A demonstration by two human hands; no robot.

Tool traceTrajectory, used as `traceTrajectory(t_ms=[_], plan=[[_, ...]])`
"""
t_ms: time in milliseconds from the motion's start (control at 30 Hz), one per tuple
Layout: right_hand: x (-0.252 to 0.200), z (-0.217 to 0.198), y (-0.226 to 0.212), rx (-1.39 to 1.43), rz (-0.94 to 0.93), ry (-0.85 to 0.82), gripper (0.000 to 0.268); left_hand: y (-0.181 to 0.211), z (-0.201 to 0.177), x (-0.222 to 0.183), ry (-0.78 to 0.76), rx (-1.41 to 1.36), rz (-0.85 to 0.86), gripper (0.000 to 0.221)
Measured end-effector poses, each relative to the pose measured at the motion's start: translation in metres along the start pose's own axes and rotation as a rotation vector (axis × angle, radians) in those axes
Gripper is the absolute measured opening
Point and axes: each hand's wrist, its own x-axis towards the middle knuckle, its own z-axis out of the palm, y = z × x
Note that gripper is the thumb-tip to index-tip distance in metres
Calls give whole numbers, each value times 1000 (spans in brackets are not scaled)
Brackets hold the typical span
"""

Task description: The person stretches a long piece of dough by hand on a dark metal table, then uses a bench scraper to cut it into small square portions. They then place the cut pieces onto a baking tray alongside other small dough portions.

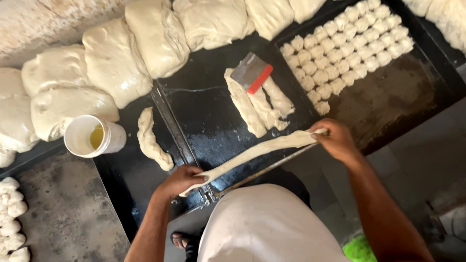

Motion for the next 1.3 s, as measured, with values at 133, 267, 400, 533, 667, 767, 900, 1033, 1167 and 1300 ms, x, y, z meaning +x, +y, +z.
traceTrajectory(t_ms=[133,267,400,533,667,767,900,1033,1167,1300], plan=[[-11,19,-14,-291,-198,214,23,12,6,-13,31,-53,-64,34],[-26,29,-10,-535,-503,420,33,33,12,-32,15,-88,-127,33],[-36,57,14,-414,-620,347,34,52,25,-45,37,-23,-159,32],[-27,66,22,-564,-533,254,56,53,19,-51,-4,-75,-190,33],[-32,76,20,-368,-548,280,46,48,4,-58,56,187,-135,35],[-37,106,22,-467,-590,177,51,39,13,-56,45,192,-83,36],[-39,127,20,-576,-470,118,46,19,2,-48,19,157,-143,40],[-71,174,-8,-663,-460,35,58,-27,-8,-38,-2,182,-54,44],[-80,199,-37,-677,-522,16,61,-69,-5,-20,45,433,76,53],[-89,228,-63,-719,-468,-4,70,-66,-17,-28,69,535,70,54]])
